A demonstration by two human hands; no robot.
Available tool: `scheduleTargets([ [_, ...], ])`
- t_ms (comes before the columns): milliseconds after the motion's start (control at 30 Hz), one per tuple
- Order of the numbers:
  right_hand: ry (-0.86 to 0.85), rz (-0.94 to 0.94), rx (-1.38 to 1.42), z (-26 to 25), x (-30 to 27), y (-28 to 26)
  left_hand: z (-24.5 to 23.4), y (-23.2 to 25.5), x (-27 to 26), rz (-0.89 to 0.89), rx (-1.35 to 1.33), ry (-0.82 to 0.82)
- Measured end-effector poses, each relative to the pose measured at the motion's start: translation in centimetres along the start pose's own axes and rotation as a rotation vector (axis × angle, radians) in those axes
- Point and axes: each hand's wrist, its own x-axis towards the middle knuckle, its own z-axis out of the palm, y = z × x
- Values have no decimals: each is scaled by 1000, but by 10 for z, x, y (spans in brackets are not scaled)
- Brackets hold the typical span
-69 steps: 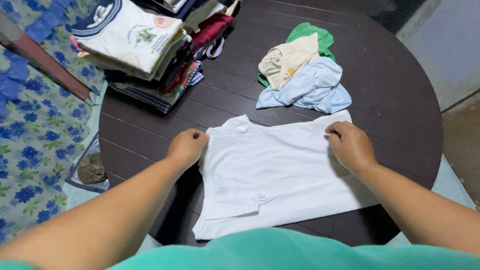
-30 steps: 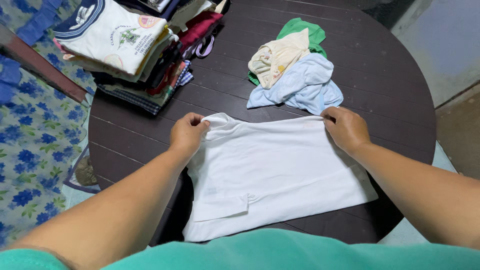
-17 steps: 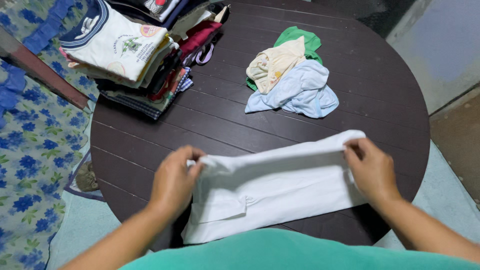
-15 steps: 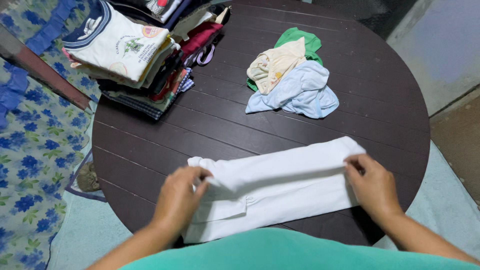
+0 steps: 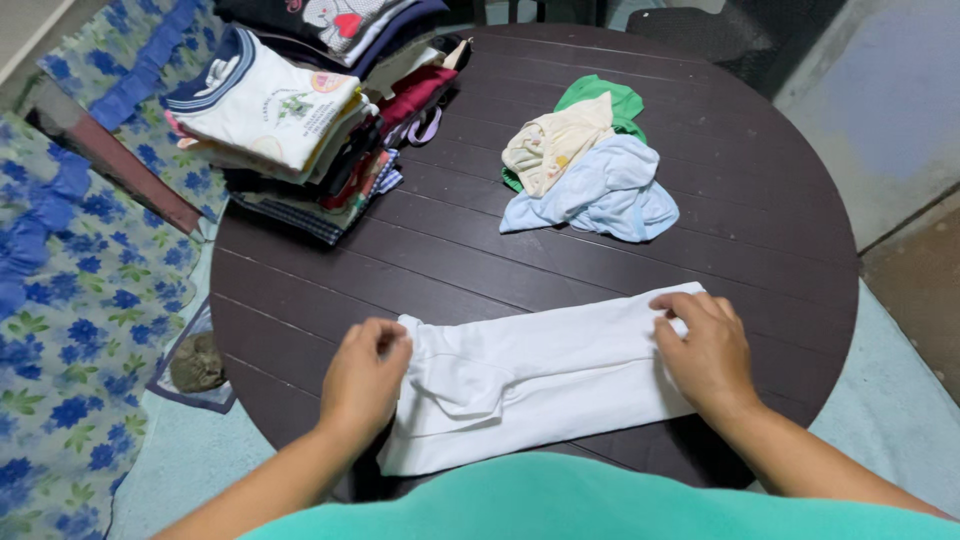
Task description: The person folds several t-shirts one by one on a round table, smoothing each garment and stacking the folded shirts into a neat pile. The person handles white, light blue, and other colored shirts, placing each folded item on top of the previous ones.
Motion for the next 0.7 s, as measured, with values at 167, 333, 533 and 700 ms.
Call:
scheduleTargets([
  [167, -14, -103, -13, 20, 20, -8, 13, -21, 58, -364, 90, -162],
  [333, -134, -103, -132, 26, 8, 3, 49, -69, 91, -580, -193, -24],
  [533, -136, -150, -186, 28, -2, 13, 57, -98, 101, -664, -580, 62],
  [700, -157, -125, -183, 32, -3, 16, 49, -79, 93, -549, -288, -28],
])
